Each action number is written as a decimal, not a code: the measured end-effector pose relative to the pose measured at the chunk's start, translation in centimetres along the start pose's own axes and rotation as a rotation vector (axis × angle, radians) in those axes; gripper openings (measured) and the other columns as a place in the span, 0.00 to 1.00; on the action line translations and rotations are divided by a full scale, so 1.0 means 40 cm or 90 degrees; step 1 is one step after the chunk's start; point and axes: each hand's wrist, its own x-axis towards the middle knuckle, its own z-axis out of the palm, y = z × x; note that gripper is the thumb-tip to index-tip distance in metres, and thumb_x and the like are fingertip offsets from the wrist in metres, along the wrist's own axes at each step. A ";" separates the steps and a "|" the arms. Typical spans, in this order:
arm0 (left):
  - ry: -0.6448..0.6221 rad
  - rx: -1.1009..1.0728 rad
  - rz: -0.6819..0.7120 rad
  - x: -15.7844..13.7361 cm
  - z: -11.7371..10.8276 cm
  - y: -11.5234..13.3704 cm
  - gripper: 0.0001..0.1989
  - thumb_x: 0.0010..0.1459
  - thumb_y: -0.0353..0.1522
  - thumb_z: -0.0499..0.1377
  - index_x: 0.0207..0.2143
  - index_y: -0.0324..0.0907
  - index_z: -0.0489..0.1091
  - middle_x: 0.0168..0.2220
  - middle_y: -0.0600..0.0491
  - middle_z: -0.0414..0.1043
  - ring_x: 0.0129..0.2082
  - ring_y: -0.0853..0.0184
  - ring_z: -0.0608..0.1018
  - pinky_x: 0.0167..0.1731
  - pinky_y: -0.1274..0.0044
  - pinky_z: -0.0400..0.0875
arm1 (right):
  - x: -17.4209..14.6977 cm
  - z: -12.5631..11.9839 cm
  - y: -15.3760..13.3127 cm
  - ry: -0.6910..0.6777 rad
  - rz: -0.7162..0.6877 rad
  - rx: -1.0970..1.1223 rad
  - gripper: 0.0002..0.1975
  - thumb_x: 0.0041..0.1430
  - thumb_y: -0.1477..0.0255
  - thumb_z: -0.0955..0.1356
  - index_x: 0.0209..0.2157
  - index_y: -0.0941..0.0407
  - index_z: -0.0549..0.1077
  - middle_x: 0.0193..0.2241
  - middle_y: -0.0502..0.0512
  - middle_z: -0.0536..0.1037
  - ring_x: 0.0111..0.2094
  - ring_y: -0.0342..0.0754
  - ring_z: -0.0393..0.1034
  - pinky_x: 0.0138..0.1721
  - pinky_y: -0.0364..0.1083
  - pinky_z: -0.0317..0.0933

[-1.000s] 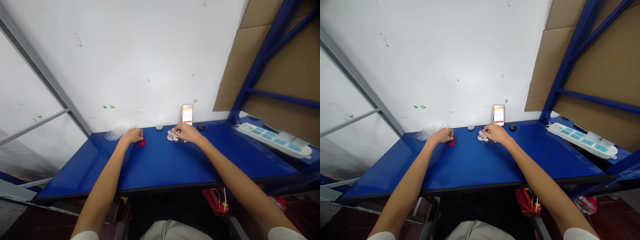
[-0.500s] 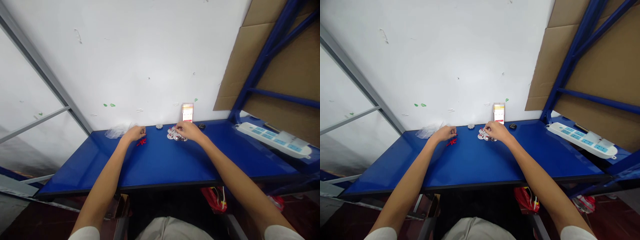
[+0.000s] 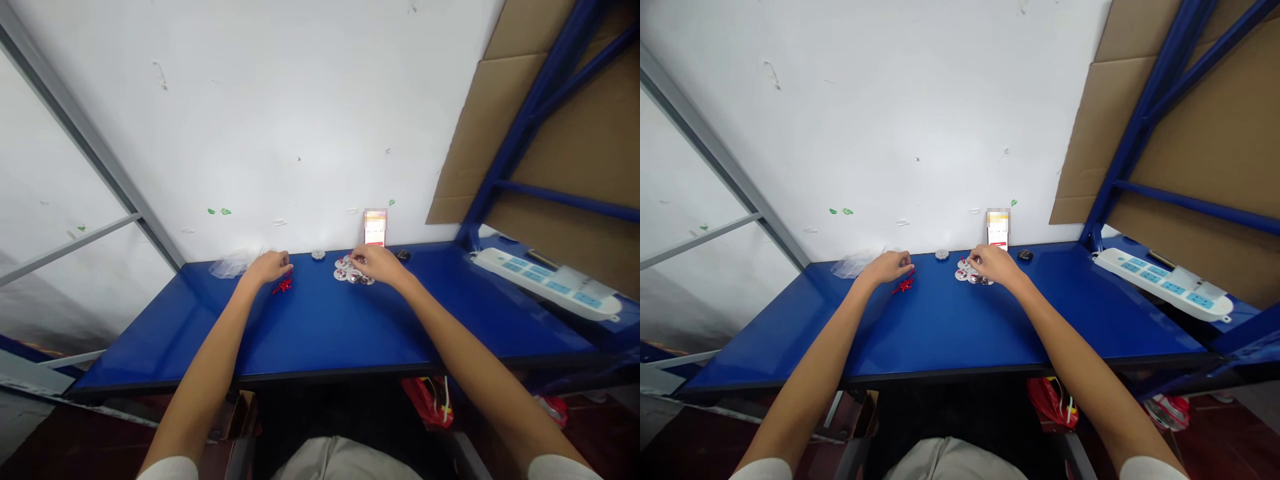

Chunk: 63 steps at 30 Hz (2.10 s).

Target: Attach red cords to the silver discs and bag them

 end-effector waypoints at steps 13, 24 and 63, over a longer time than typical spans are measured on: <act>-0.082 -0.015 -0.007 0.014 0.022 -0.018 0.06 0.60 0.32 0.65 0.40 0.43 0.81 0.39 0.50 0.85 0.37 0.61 0.83 0.36 0.74 0.69 | 0.001 0.007 0.003 0.003 -0.004 -0.013 0.11 0.71 0.66 0.68 0.41 0.55 0.82 0.41 0.57 0.86 0.40 0.51 0.78 0.35 0.45 0.59; -0.048 0.001 0.018 0.014 0.029 -0.009 0.05 0.60 0.28 0.61 0.36 0.43 0.78 0.37 0.50 0.83 0.35 0.63 0.80 0.33 0.74 0.65 | 0.000 0.014 -0.003 0.001 -0.017 -0.027 0.13 0.72 0.65 0.67 0.39 0.54 0.82 0.39 0.56 0.86 0.38 0.50 0.77 0.34 0.45 0.56; 0.012 -0.125 0.078 0.024 0.042 0.011 0.09 0.57 0.28 0.63 0.36 0.44 0.85 0.35 0.51 0.85 0.35 0.63 0.84 0.36 0.78 0.71 | -0.001 0.041 -0.030 -0.032 -0.069 0.078 0.10 0.70 0.69 0.68 0.36 0.54 0.82 0.36 0.54 0.86 0.36 0.49 0.78 0.36 0.44 0.59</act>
